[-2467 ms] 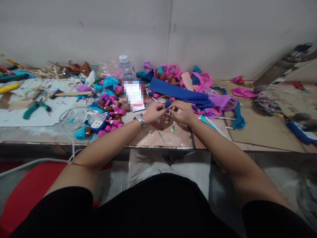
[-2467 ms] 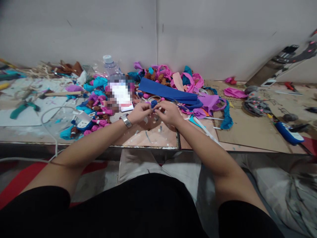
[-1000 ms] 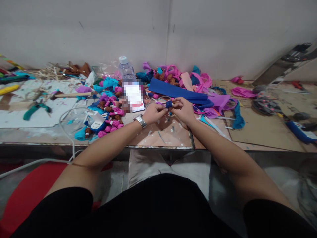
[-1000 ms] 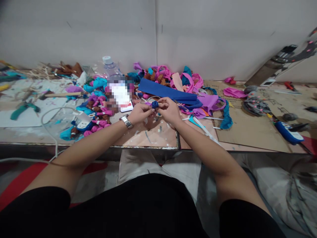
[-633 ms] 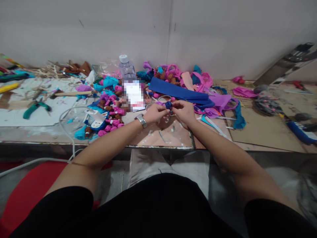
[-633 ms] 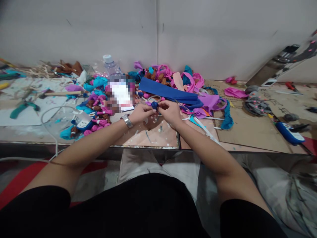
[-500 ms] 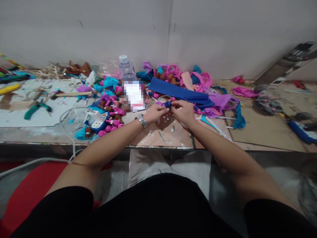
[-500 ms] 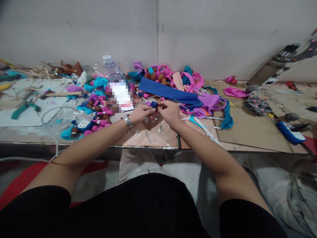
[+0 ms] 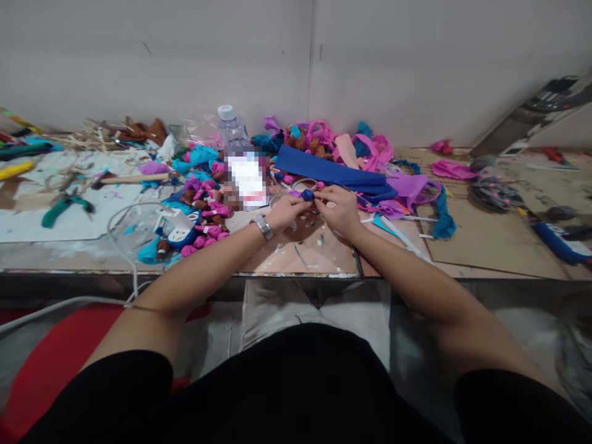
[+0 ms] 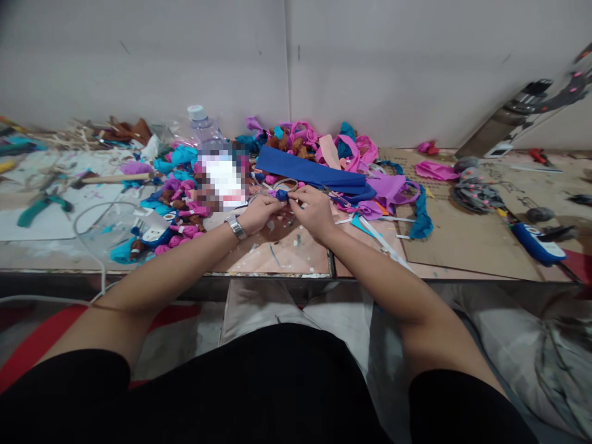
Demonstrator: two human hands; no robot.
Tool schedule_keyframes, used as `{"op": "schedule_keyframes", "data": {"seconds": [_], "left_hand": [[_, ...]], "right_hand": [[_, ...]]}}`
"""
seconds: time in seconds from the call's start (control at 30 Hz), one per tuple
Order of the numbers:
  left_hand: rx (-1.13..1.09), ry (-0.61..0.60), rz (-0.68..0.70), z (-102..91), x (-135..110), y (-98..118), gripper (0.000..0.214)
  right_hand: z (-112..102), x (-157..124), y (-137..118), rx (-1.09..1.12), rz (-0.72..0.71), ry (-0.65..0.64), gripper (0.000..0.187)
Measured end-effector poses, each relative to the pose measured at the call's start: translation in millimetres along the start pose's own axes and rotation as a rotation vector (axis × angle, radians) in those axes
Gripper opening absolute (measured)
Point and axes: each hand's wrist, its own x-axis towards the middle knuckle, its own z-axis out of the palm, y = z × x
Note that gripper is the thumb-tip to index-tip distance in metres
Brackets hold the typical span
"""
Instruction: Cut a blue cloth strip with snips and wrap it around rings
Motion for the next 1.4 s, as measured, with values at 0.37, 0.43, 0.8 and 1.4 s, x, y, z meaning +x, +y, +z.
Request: {"op": "schedule_keyframes", "data": {"seconds": [0.37, 0.43, 0.8, 1.4], "left_hand": [[0.041, -0.033, 0.038, 3.1, -5, 6, 0.048], [0.060, -0.010, 0.089, 2.3, -5, 8, 0.046], [0.206, 0.016, 0.361, 0.5, -6, 12, 0.046], [0.053, 0.057, 0.299, 0.4, -2, 11, 0.033]], "right_hand": [[0, -1, -6, 0.028, 0.126, 0.009, 0.007], [0, -1, -6, 0.064, 0.165, 0.009, 0.006], [-1, 1, -8, 0.085, 0.159, -0.067, 0.008], [0, 0, -3, 0.033, -0.010, -0.009, 0.018]]}}
